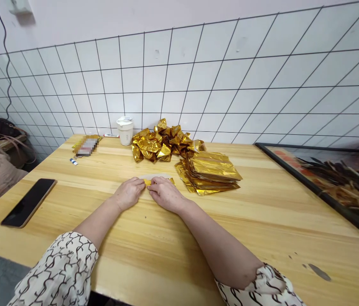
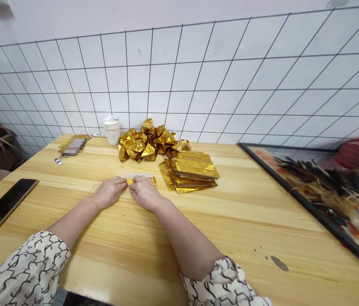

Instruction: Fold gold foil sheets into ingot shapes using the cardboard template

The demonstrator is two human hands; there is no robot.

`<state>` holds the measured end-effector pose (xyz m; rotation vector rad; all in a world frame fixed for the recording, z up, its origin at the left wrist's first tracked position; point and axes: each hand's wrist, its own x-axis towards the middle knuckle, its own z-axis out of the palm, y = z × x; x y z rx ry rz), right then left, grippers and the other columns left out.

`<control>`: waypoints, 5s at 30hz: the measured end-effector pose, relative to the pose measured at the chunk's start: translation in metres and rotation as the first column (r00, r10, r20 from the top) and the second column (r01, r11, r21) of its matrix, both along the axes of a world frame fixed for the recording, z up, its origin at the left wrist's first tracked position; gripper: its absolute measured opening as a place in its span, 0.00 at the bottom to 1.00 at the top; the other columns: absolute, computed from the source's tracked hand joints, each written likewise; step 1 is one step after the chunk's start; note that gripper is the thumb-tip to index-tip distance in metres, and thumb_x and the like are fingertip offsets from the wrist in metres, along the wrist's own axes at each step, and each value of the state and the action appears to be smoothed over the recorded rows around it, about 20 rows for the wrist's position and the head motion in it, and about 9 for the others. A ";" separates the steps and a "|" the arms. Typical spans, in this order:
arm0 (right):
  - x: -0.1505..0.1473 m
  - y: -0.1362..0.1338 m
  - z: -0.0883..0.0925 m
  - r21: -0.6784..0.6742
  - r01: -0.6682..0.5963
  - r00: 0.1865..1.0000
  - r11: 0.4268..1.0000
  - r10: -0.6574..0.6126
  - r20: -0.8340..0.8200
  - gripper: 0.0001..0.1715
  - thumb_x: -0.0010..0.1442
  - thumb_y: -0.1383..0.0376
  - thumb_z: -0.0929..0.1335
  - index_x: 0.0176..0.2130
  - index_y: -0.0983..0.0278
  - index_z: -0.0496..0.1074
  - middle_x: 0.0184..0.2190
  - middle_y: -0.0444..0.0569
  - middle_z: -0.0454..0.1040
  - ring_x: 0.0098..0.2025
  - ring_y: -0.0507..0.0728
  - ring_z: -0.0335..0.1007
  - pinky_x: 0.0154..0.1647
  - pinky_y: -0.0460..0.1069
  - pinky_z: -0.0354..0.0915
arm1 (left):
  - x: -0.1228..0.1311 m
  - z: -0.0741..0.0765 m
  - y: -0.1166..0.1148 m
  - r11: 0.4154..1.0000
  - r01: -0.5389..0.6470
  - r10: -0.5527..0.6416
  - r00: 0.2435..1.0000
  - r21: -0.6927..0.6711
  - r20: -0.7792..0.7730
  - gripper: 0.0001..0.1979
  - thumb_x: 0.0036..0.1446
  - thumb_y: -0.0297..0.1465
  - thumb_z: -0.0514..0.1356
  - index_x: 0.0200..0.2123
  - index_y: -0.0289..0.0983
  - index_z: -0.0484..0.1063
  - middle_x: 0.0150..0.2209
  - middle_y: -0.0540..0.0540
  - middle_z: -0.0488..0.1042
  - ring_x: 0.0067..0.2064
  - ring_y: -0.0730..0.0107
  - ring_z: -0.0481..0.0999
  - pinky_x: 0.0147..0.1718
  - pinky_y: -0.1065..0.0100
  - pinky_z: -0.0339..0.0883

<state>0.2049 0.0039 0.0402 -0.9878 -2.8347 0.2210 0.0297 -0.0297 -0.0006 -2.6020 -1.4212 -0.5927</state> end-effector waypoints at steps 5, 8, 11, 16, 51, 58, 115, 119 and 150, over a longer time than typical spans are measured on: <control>0.001 0.001 -0.001 -0.005 -0.002 1.000 1.000 0.002 -0.005 0.14 0.63 0.68 0.62 0.39 0.64 0.77 0.38 0.52 0.70 0.42 0.56 0.63 0.45 0.51 0.56 | 0.001 0.001 0.000 0.998 -0.062 0.062 0.998 -0.032 0.007 0.12 0.60 0.21 0.49 0.35 0.37 0.71 0.36 0.43 0.74 0.38 0.63 0.70 0.40 0.64 0.69; 0.001 0.001 -0.001 -0.001 -0.007 1.000 1.000 0.007 -0.011 0.14 0.63 0.68 0.62 0.38 0.64 0.77 0.37 0.52 0.70 0.42 0.56 0.63 0.44 0.51 0.56 | 0.003 0.003 0.000 0.995 -0.098 0.098 0.995 -0.036 -0.011 0.12 0.60 0.21 0.49 0.37 0.38 0.71 0.38 0.44 0.74 0.38 0.63 0.70 0.39 0.64 0.69; 0.000 0.001 -0.001 -0.004 -0.009 1.000 1.000 0.009 -0.004 0.14 0.64 0.68 0.62 0.38 0.64 0.77 0.37 0.52 0.70 0.42 0.56 0.63 0.45 0.51 0.56 | 0.006 0.004 0.001 0.991 -0.124 0.121 0.991 -0.044 -0.056 0.13 0.59 0.21 0.50 0.41 0.38 0.71 0.41 0.44 0.74 0.38 0.63 0.70 0.39 0.63 0.68; 0.000 0.001 -0.001 0.004 -0.007 1.000 1.000 0.007 -0.011 0.15 0.63 0.69 0.61 0.37 0.64 0.77 0.37 0.52 0.70 0.42 0.57 0.63 0.44 0.51 0.57 | 0.007 0.001 0.000 0.990 -0.133 0.130 0.990 -0.056 -0.058 0.14 0.58 0.21 0.51 0.44 0.37 0.71 0.41 0.42 0.73 0.39 0.61 0.69 0.40 0.61 0.67; 0.017 0.024 0.000 -0.011 0.476 0.879 0.879 -0.476 -0.027 0.17 0.61 0.66 0.63 0.47 0.65 0.75 0.45 0.57 0.71 0.51 0.62 0.63 0.49 0.52 0.57 | 0.008 -0.003 -0.001 0.990 -0.137 0.137 0.990 -0.014 0.028 0.09 0.61 0.32 0.55 0.41 0.38 0.72 0.44 0.43 0.72 0.42 0.60 0.68 0.42 0.59 0.67; 0.010 0.015 0.002 -0.031 0.479 0.878 0.877 -0.478 0.025 0.16 0.61 0.66 0.63 0.47 0.65 0.73 0.44 0.56 0.73 0.48 0.61 0.68 0.47 0.51 0.58 | 0.003 0.001 -0.003 0.986 -0.168 0.167 0.984 0.017 0.057 0.08 0.60 0.28 0.54 0.34 0.38 0.73 0.40 0.43 0.72 0.39 0.62 0.69 0.41 0.61 0.68; 0.031 0.033 0.001 -0.207 0.226 0.963 0.952 -0.251 -0.103 0.08 0.55 0.64 0.67 0.25 0.62 0.70 0.28 0.46 0.72 0.31 0.54 0.66 0.31 0.46 0.59 | 0.019 0.010 -0.013 0.974 -0.221 0.218 0.974 -0.056 -0.057 0.10 0.61 0.37 0.57 0.39 0.37 0.71 0.37 0.43 0.72 0.42 0.60 0.70 0.40 0.63 0.67; 0.029 0.031 0.003 -0.184 0.244 0.961 0.952 -0.263 -0.082 0.08 0.55 0.65 0.67 0.25 0.61 0.69 0.30 0.46 0.72 0.32 0.54 0.67 0.32 0.46 0.58 | 0.020 0.010 -0.014 0.974 -0.222 0.218 0.972 -0.043 -0.083 0.11 0.61 0.38 0.57 0.40 0.36 0.71 0.38 0.42 0.72 0.42 0.59 0.70 0.41 0.62 0.67; 0.013 0.021 -0.007 -0.139 0.413 0.900 0.900 -0.427 -0.090 0.13 0.54 0.60 0.69 0.40 0.62 0.71 0.41 0.53 0.70 0.49 0.63 0.62 0.46 0.54 0.56 | 0.027 0.011 -0.024 0.977 -0.202 0.182 0.953 -0.063 -0.241 0.26 0.61 0.48 0.52 0.58 0.42 0.63 0.48 0.36 0.68 0.46 0.54 0.68 0.43 0.57 0.64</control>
